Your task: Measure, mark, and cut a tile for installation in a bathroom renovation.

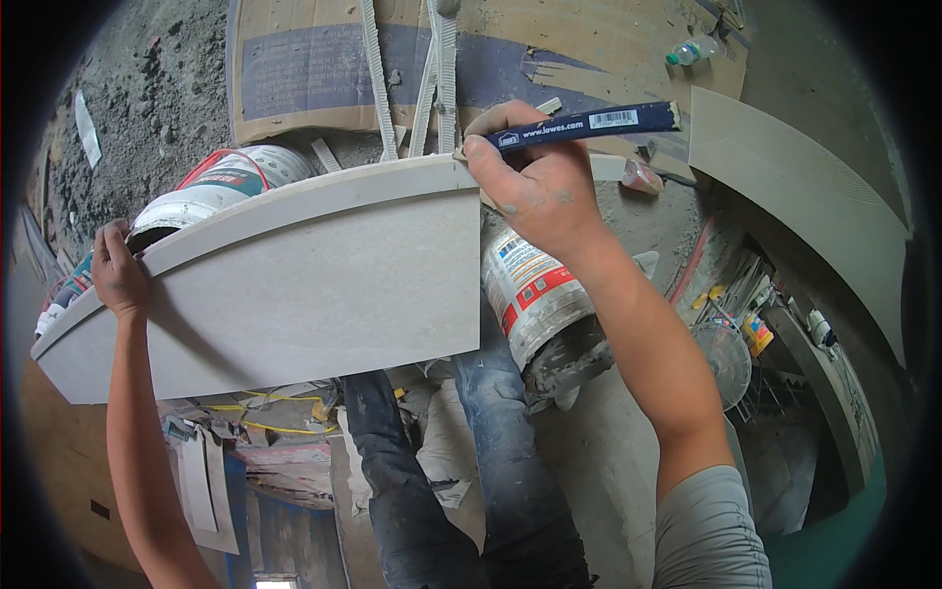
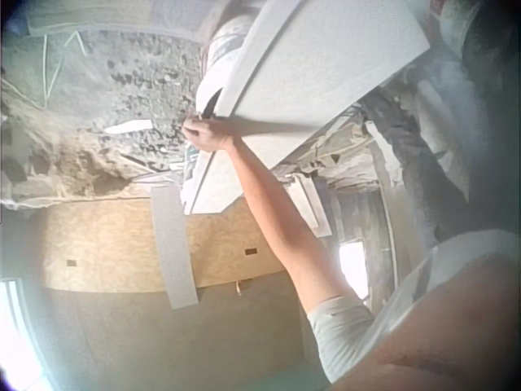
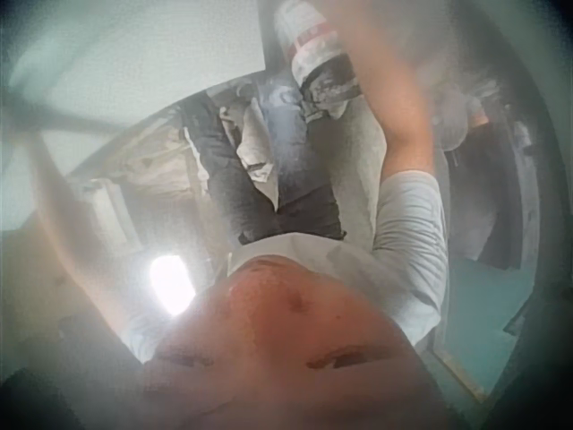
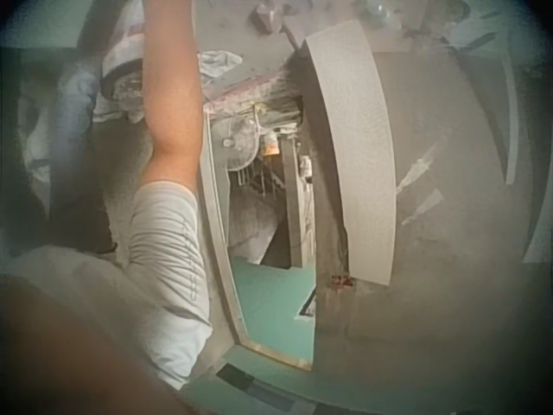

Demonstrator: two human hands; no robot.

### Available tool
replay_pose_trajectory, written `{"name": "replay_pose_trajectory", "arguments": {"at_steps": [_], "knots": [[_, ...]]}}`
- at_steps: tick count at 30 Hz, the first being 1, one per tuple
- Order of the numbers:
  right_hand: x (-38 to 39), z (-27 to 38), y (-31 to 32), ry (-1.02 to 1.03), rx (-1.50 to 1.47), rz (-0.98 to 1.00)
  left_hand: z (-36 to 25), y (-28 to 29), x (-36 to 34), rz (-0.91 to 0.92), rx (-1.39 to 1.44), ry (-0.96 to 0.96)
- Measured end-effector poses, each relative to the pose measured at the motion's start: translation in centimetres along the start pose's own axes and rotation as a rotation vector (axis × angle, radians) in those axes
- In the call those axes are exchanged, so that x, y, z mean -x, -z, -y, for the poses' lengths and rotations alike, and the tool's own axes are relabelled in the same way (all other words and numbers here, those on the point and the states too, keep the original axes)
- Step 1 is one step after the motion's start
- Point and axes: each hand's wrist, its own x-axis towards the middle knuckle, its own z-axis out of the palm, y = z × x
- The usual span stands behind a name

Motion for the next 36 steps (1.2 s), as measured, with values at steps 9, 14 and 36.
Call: {"name": "replay_pose_trajectory", "arguments": {"at_steps": [9, 14, 36], "knots": [[-0.2, 0.2, -0.2, -0.041, 0.026, 0.003, 0.3, 0.0, -0.2, -0.013, -0.038, -0.017], [-0.1, -0.2, -0.3, 0.025, 0.071, -0.020, -0.4, 0.0, 0.0, -0.019, -0.022, 0.004], [2.1, 0.5, 2.4, -0.022, -0.030, -0.287, 2.9, 0.2, -1.0, 0.022, 0.031, 0.012]]}}
